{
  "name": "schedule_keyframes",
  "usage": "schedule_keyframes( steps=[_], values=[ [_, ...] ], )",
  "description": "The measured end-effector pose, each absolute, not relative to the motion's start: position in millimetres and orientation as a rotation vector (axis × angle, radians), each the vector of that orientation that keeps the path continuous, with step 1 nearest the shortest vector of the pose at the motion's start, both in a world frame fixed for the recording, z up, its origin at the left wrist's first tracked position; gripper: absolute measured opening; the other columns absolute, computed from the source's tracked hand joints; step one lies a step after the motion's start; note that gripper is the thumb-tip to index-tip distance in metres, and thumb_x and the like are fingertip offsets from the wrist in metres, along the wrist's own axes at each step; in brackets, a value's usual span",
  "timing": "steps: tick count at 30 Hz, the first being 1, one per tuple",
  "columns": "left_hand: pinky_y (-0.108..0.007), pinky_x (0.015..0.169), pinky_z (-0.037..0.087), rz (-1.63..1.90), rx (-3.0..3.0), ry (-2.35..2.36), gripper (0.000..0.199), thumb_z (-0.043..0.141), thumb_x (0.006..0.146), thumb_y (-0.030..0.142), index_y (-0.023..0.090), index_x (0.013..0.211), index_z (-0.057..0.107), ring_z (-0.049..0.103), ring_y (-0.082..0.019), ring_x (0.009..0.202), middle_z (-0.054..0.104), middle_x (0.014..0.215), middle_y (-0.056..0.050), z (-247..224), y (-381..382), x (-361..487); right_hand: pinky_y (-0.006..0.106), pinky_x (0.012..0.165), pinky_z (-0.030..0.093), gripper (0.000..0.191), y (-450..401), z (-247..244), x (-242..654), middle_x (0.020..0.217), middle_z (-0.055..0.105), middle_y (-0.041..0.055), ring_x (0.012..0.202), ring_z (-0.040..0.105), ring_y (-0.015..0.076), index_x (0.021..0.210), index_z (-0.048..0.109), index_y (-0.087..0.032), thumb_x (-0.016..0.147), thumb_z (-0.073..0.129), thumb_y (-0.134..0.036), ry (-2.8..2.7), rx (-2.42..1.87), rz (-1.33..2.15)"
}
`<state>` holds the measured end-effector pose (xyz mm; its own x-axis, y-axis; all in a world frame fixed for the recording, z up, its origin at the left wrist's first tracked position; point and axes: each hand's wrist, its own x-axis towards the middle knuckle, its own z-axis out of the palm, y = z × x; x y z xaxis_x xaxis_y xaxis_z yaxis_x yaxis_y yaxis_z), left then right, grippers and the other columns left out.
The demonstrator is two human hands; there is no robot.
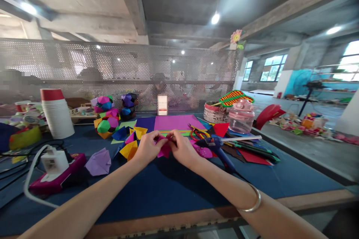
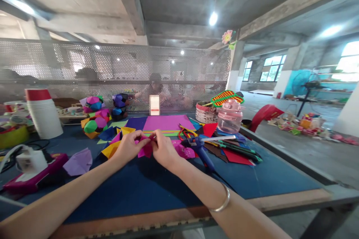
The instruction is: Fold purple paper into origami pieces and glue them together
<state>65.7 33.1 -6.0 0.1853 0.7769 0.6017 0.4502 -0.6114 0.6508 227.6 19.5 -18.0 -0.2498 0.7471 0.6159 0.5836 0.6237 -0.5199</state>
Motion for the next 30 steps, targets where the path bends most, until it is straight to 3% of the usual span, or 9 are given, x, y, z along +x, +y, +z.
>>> schedule_keyframes(
  steps=[6,11,17,30],
  values=[
    [-0.024,0.055,0.039,1.39,1.979,1.168,0.023,0.064,0.075,0.036,0.016,0.065,0.061,0.051,-0.013,0.056,0.057,0.057,0.002,-11.0,40.5,63.0,0.027,0.063,0.046,0.009,22.8,-17.6,226.2,0.08,0.069,0.0052,0.072,0.067,0.0184,0.095,0.05,-0.019,0.086,0.051,-0.016,-1.909,-1.046,0.321],
    [-0.023,0.051,0.041,1.35,1.867,1.092,0.026,0.065,0.073,0.04,0.015,0.066,0.06,0.053,-0.013,0.054,0.058,0.057,0.002,-13.2,40.5,64.3,0.025,0.061,0.044,0.016,20.7,-15.1,228.7,0.073,0.067,0.0007,0.068,0.065,0.017,0.094,0.051,-0.02,0.084,0.047,-0.009,-1.923,-1.02,0.271],
    [-0.022,0.05,0.045,1.277,1.809,0.973,0.018,0.064,0.07,0.03,0.015,0.079,0.063,0.057,-0.013,0.056,0.064,0.067,-0.001,-7.5,34.0,67.9,0.026,0.07,0.045,0.015,18.9,-14.7,233.8,0.089,0.069,0.0043,0.082,0.067,0.0191,0.094,0.053,-0.021,0.087,0.047,-0.009,-1.954,-0.98,0.161],
    [-0.02,0.049,0.042,1.214,1.659,0.925,0.017,0.067,0.067,0.026,0.013,0.077,0.064,0.054,-0.009,0.05,0.063,0.062,0.002,-6.4,33.9,66.8,0.026,0.069,0.045,0.013,20.2,-12.8,232.6,0.081,0.066,0.0037,0.076,0.062,0.0173,0.086,0.056,-0.019,0.083,0.052,-0.007,-1.934,-0.92,0.049]
  ],
)
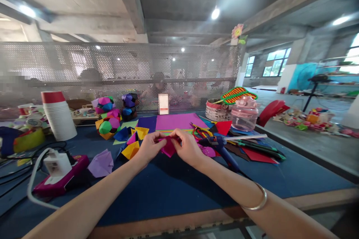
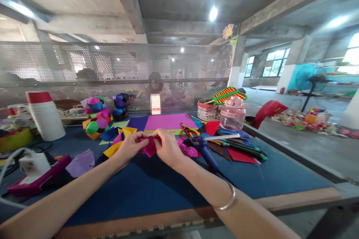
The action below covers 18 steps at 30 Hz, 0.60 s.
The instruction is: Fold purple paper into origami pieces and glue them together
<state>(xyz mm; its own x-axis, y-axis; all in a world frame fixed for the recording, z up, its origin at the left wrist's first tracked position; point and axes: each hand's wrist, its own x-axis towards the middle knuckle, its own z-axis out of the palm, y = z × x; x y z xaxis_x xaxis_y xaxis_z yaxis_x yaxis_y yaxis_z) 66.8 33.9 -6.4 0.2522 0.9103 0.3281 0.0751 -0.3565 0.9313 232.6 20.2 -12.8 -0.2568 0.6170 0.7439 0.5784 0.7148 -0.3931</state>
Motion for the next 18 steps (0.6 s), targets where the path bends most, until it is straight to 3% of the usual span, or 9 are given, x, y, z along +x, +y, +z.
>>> schedule_keyframes(
  steps=[11,15,18],
  values=[
    [-0.022,0.052,0.047,1.142,1.495,0.897,0.023,0.07,0.063,0.026,0.012,0.08,0.065,0.059,-0.011,0.052,0.065,0.062,0.0,-1.9,31.4,63.5,0.03,0.071,0.042,0.018,15.0,-7.5,234.0,0.077,0.059,0.0044,0.077,0.056,0.0199,0.077,0.054,-0.02,0.082,0.048,-0.004,-2.028,-0.821,-0.083],
    [-0.018,0.051,0.042,1.18,1.518,0.886,0.017,0.069,0.064,0.022,0.012,0.077,0.067,0.055,-0.007,0.05,0.064,0.06,0.003,1.8,32.2,62.7,0.03,0.071,0.044,0.013,14.3,-10.1,234.1,0.083,0.061,0.0046,0.078,0.058,0.0198,0.089,0.054,-0.02,0.085,0.05,-0.008,-2.001,-0.845,-0.074],
    [-0.018,0.053,0.043,1.204,1.542,0.878,0.017,0.068,0.063,0.018,0.011,0.079,0.07,0.057,-0.008,0.054,0.067,0.063,0.002,3.8,32.3,62.7,0.032,0.079,0.045,0.021,14.3,-10.9,233.5,0.097,0.064,0.0075,0.091,0.06,0.0216,0.103,0.055,-0.02,0.086,0.05,-0.009,-1.991,-0.846,-0.062]
  ],
)
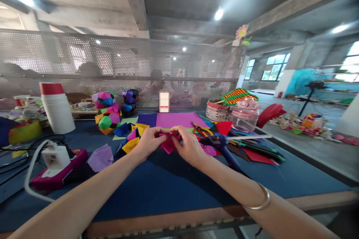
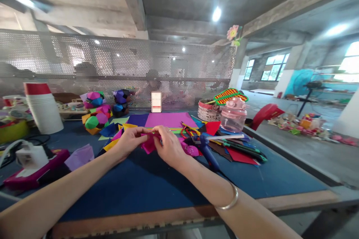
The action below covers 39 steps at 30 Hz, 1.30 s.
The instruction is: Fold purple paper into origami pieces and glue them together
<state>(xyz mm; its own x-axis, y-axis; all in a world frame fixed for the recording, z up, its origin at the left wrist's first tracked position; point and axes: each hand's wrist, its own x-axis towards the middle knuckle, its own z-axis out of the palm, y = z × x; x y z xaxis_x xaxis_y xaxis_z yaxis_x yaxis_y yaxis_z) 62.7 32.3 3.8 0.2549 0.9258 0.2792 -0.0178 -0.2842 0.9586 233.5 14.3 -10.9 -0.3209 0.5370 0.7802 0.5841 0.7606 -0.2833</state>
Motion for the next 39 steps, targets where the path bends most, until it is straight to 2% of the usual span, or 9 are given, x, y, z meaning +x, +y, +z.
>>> schedule_keyframes(
  steps=[3,6,9,14,22,26,30,35,39],
  values=[
    [-0.02,0.055,0.045,1.205,1.539,0.873,0.019,0.069,0.063,0.017,0.011,0.081,0.071,0.059,-0.01,0.056,0.069,0.066,0.0,3.9,31.7,63.3,0.034,0.085,0.045,0.025,14.2,-9.3,233.3,0.103,0.065,0.0086,0.099,0.06,0.0229,0.105,0.058,-0.02,0.085,0.051,-0.008,-1.993,-0.835,-0.025],
    [-0.019,0.054,0.045,1.188,1.512,0.878,0.018,0.07,0.064,0.018,0.011,0.081,0.071,0.06,-0.01,0.056,0.07,0.067,-0.001,2.4,31.2,64.1,0.034,0.084,0.046,0.022,14.4,-7.6,233.6,0.097,0.066,0.0071,0.095,0.061,0.022,0.097,0.062,-0.02,0.084,0.051,-0.006,-1.983,-0.828,0.032],
    [-0.019,0.053,0.046,1.149,1.483,0.882,0.022,0.072,0.066,0.022,0.012,0.087,0.071,0.06,-0.009,0.055,0.07,0.068,0.0,1.1,30.8,64.4,0.033,0.085,0.048,0.024,16.0,-8.2,233.9,0.097,0.067,0.0063,0.094,0.062,0.0207,0.099,0.063,-0.02,0.084,0.051,-0.005,-1.941,-0.835,0.081],
    [-0.021,0.056,0.05,1.091,1.45,0.875,0.024,0.074,0.067,0.028,0.014,0.087,0.071,0.061,-0.01,0.056,0.069,0.069,0.001,1.4,29.6,64.9,0.031,0.077,0.05,0.026,19.5,-11.8,234.8,0.093,0.068,0.0062,0.085,0.064,0.0184,0.101,0.064,-0.018,0.083,0.052,-0.004,-1.882,-0.848,0.149],
    [-0.018,0.05,0.046,1.125,1.419,0.885,0.025,0.077,0.061,0.025,0.013,0.081,0.069,0.054,-0.007,0.048,0.061,0.057,0.005,1.0,30.5,66.0,0.029,0.074,0.05,0.018,22.9,-11.8,234.0,0.086,0.067,0.0062,0.08,0.064,0.0172,0.089,0.065,-0.016,0.081,0.054,-0.005,-1.839,-0.787,0.208],
    [-0.018,0.048,0.045,1.124,1.413,0.888,0.024,0.076,0.06,0.026,0.013,0.079,0.07,0.054,-0.007,0.047,0.062,0.057,0.003,2.2,30.0,65.2,0.028,0.069,0.048,0.016,22.0,-9.4,234.9,0.079,0.063,0.0039,0.074,0.062,0.0161,0.081,0.065,-0.017,0.08,0.054,-0.005,-1.863,-0.749,0.197],
    [-0.021,0.05,0.048,1.129,1.432,0.895,0.023,0.075,0.062,0.028,0.013,0.079,0.07,0.056,-0.009,0.049,0.065,0.06,0.001,2.7,29.1,65.1,0.029,0.071,0.047,0.017,20.9,-7.4,237.4,0.08,0.064,0.0045,0.076,0.061,0.0169,0.079,0.065,-0.018,0.077,0.054,-0.005,-1.905,-0.715,0.192],
    [-0.022,0.05,0.047,1.15,1.491,0.91,0.023,0.072,0.065,0.029,0.013,0.081,0.07,0.056,-0.01,0.048,0.065,0.06,0.0,0.6,29.6,66.2,0.032,0.076,0.047,0.014,14.6,-3.6,239.3,0.082,0.064,0.0054,0.08,0.059,0.0186,0.079,0.066,-0.019,0.077,0.056,-0.009,-1.936,-0.714,0.243],
    [-0.022,0.049,0.045,1.19,1.598,0.93,0.018,0.069,0.066,0.025,0.012,0.078,0.071,0.056,-0.011,0.049,0.065,0.058,0.0,-0.9,31.8,66.2,0.029,0.069,0.046,0.009,11.2,-0.7,237.8,0.076,0.062,0.0032,0.071,0.057,0.0157,0.075,0.064,-0.018,0.08,0.057,-0.017,-1.904,-0.78,0.369]
  ],
)
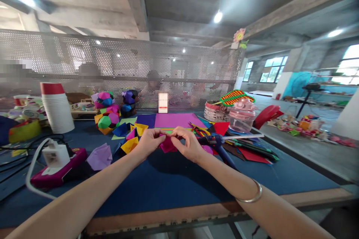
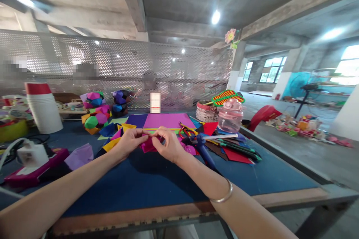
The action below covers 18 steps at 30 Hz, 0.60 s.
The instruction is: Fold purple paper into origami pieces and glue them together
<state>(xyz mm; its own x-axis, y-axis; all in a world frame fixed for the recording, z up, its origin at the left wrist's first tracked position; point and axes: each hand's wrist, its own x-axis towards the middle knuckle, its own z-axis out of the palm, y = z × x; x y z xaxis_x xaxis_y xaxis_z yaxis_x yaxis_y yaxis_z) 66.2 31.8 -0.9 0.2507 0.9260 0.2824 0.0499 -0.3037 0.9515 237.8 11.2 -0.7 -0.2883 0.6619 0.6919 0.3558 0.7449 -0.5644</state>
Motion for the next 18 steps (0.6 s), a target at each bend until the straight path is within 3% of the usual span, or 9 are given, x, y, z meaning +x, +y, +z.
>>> schedule_keyframes(
  steps=[3,7,12,18],
  values=[
    [-0.022,0.05,0.043,1.236,1.706,0.955,0.014,0.067,0.067,0.022,0.012,0.076,0.071,0.056,-0.012,0.051,0.065,0.057,0.0,-1.7,32.9,66.1,0.027,0.062,0.045,0.015,16.8,-1.8,236.5,0.07,0.062,0.0019,0.065,0.057,0.0143,0.071,0.063,-0.016,0.082,0.057,-0.026,-1.835,-0.858,0.505],
    [-0.023,0.056,0.044,1.306,1.857,0.984,0.012,0.065,0.069,0.021,0.014,0.075,0.072,0.06,-0.015,0.058,0.068,0.062,-0.001,-2.8,33.1,67.1,0.028,0.065,0.049,0.016,25.0,-7.8,236.4,0.074,0.066,0.0024,0.067,0.061,0.0149,0.078,0.063,-0.015,0.074,0.067,-0.03,-1.761,-0.904,0.691],
    [-0.025,0.064,0.045,1.391,2.013,1.023,0.014,0.061,0.075,0.02,0.015,0.08,0.073,0.062,-0.016,0.066,0.07,0.07,-0.003,-1.0,34.1,65.7,0.025,0.056,0.047,0.021,23.2,-12.6,235.6,0.066,0.064,-0.0006,0.057,0.058,0.0127,0.082,0.062,-0.015,0.075,0.066,-0.034,-1.693,-0.922,0.88],
    [-0.025,0.062,0.045,1.408,2.111,1.053,0.015,0.058,0.079,0.019,0.016,0.083,0.072,0.063,-0.018,0.068,0.072,0.074,-0.004,0.5,34.8,60.6,0.024,0.06,0.048,0.028,20.1,-7.6,233.1,0.074,0.063,-0.0002,0.063,0.057,0.0116,0.088,0.063,-0.017,0.08,0.064,-0.043,-1.636,-0.882,0.916]
  ],
)
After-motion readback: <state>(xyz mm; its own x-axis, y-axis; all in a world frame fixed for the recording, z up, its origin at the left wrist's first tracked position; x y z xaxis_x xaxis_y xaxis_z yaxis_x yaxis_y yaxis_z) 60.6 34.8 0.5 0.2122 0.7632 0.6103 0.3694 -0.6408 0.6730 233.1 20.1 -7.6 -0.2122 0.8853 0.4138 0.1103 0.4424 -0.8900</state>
